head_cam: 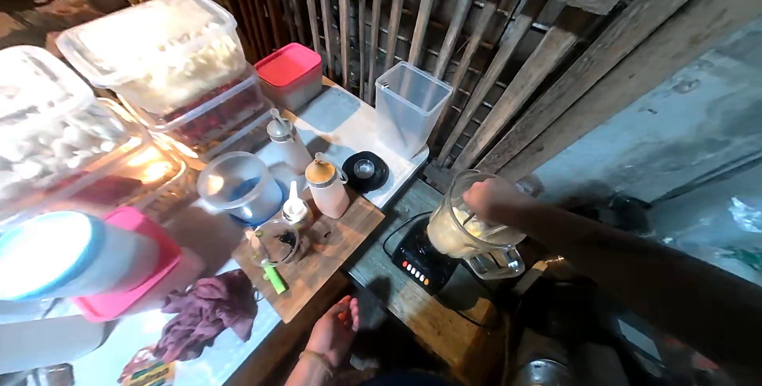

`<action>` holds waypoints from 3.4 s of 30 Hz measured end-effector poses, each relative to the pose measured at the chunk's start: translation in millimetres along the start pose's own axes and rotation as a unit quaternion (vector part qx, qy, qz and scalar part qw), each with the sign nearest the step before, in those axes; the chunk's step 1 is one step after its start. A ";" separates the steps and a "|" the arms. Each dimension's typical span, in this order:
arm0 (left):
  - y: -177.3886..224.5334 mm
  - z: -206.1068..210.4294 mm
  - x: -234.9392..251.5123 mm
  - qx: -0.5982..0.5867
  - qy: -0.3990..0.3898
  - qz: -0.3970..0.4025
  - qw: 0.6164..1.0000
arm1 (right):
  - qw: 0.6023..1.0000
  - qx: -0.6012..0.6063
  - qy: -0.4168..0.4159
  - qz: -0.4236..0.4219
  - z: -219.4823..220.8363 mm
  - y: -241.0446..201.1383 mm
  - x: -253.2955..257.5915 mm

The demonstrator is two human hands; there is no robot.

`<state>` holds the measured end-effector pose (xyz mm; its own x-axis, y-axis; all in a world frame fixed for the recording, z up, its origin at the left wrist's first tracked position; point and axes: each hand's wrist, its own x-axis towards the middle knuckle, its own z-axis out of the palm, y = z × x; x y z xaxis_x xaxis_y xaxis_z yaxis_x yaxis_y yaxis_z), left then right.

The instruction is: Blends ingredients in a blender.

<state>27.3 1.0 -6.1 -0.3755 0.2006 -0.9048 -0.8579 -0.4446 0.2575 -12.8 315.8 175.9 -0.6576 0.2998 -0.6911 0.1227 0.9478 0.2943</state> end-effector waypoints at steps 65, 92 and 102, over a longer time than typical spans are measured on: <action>6.4 0.4 17.5 -0.019 0.005 -0.026 0.999 | 0.935 0.342 -0.084 -0.041 16.3 18.4 19.0; -1.4 21.8 14.0 0.021 0.001 -0.019 1.000 | 0.949 0.298 0.055 0.087 23.8 2.6 6.5; -3.7 21.4 7.1 0.013 0.007 -0.022 1.000 | 0.983 0.149 0.036 0.102 5.3 -10.3 -12.5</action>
<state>20.3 22.8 -6.2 -0.3323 0.2064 -0.9203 -0.8822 -0.4130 0.2260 -1.8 302.9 178.1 -0.6472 0.4879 -0.5857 0.4620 0.8622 0.2077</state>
